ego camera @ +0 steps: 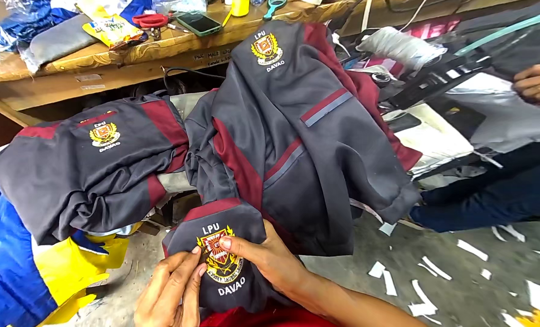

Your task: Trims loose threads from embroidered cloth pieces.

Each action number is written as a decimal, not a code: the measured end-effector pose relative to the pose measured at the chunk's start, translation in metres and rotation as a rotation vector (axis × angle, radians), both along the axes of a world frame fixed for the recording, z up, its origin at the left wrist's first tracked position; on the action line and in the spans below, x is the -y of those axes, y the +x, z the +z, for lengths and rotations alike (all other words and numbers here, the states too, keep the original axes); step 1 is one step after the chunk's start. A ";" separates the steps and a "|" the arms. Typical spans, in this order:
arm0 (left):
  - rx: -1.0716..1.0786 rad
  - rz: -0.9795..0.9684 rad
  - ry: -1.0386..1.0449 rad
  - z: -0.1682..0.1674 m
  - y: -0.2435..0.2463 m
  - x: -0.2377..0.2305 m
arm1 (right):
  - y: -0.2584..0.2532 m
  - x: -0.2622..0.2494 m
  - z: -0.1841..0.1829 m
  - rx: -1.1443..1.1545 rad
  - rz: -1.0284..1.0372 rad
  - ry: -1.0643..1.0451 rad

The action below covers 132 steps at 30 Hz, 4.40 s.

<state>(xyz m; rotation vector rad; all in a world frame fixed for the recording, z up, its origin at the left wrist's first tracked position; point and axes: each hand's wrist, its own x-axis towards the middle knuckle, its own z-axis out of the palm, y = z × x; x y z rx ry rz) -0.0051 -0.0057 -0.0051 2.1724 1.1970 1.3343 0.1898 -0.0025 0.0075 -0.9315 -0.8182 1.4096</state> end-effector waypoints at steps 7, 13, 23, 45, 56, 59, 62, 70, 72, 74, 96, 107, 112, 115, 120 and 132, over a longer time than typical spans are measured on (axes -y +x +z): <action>-0.016 0.015 0.048 -0.003 0.001 -0.001 | -0.002 0.003 -0.002 0.034 -0.022 0.072; -0.021 0.029 0.049 -0.003 0.003 0.000 | -0.001 0.003 -0.001 0.006 -0.019 0.048; 0.105 -0.045 -0.017 -0.004 -0.005 -0.004 | 0.001 -0.001 -0.001 0.010 0.008 0.066; -0.089 0.030 -0.028 0.008 0.002 0.006 | 0.001 -0.001 0.000 0.107 -0.026 0.133; 0.231 -0.248 -0.173 -0.011 -0.013 -0.014 | 0.006 -0.004 0.000 -0.042 0.065 0.020; 0.210 -0.221 -0.177 -0.008 -0.013 -0.012 | 0.005 -0.004 -0.001 -0.032 0.049 0.054; 0.124 -0.140 -0.152 -0.002 -0.010 -0.005 | 0.003 -0.002 -0.001 0.044 0.011 0.108; 0.041 -0.089 -0.106 0.005 -0.008 0.001 | 0.003 0.000 0.000 0.091 0.025 0.122; 0.066 -0.122 -0.100 0.001 -0.010 -0.003 | 0.004 0.000 0.000 0.079 0.039 0.101; 0.077 -0.141 -0.103 -0.001 -0.011 -0.004 | 0.004 0.000 0.001 0.083 0.036 0.085; 0.099 -0.074 -0.119 0.004 -0.009 0.002 | 0.004 -0.002 -0.002 0.008 0.038 0.027; -0.023 -0.018 -0.053 0.006 -0.005 0.006 | 0.002 0.001 -0.001 0.063 0.010 0.073; -0.020 -0.016 -0.062 0.006 -0.005 0.007 | 0.002 0.002 -0.002 0.069 0.013 0.100; -0.013 -0.020 -0.079 0.007 -0.006 0.007 | 0.001 0.002 -0.003 0.086 0.010 0.115; 0.008 -0.070 -0.116 0.007 -0.009 0.005 | 0.002 0.003 -0.003 0.088 0.026 0.102; 0.119 -0.116 -0.202 0.002 -0.010 0.000 | 0.002 0.002 -0.002 0.152 0.034 0.136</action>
